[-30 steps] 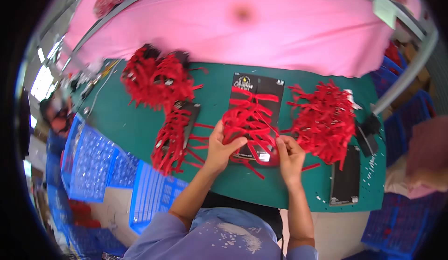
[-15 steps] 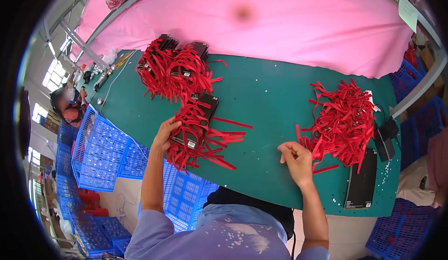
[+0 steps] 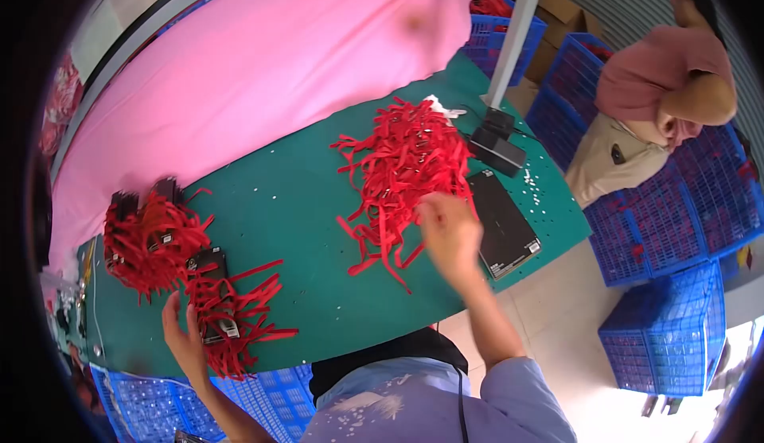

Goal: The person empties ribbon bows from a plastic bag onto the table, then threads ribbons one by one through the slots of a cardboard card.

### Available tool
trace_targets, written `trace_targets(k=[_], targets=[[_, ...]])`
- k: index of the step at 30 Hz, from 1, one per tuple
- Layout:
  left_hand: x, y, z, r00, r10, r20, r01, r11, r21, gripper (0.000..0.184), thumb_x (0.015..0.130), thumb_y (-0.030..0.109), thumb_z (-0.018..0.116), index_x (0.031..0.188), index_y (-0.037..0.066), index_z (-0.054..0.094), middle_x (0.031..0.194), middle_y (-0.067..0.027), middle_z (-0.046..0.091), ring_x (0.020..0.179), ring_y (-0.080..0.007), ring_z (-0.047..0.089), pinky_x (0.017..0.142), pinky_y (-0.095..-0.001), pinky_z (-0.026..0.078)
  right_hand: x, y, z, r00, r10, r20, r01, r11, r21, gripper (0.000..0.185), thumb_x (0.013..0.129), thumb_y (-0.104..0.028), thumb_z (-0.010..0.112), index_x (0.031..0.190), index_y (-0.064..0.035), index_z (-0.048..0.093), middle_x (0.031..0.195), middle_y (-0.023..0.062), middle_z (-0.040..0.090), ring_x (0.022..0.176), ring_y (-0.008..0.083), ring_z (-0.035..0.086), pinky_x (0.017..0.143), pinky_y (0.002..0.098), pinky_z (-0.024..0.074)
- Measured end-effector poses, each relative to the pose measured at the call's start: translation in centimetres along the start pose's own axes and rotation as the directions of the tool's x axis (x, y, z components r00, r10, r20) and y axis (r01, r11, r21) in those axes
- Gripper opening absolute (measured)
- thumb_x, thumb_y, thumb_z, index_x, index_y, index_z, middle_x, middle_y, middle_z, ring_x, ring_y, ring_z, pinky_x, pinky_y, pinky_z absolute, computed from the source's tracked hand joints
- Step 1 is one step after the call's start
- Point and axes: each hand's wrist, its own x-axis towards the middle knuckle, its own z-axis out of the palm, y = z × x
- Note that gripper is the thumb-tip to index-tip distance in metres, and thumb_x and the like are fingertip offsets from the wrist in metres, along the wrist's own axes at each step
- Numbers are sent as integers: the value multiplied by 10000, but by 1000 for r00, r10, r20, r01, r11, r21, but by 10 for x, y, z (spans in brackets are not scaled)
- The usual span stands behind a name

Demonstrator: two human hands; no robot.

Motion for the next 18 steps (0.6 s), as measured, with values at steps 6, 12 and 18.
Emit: trace_targets(k=[6,12,18], targets=[[-6,105,89,901,333,278,-125,813,-568,180,891,0,639,1070,-2,653,1067,-113,670,938,-176,662,812,-288,536,-15,49,-102,964,238,119,-89,711,-697,860,714,-438,811,1387,-22,477,1376,306,475,1301,442,442,1072,519,306],[4,143,170,805,442,396,34,632,-774,196,892,-14,637,1087,-10,647,1032,-112,684,877,-190,685,794,-291,543,-27,58,-108,870,437,230,-170,703,-691,1117,595,-565,836,1482,-69,372,1495,299,354,1382,434,360,1118,530,226],[0,117,218,823,269,500,358,438,-825,131,957,12,579,1052,-19,663,985,-88,701,837,-136,677,763,-265,537,-14,55,-126,838,482,256,-246,752,-611,1177,537,-576,857,1494,-103,363,1384,217,485,1317,396,441,1085,542,264]])
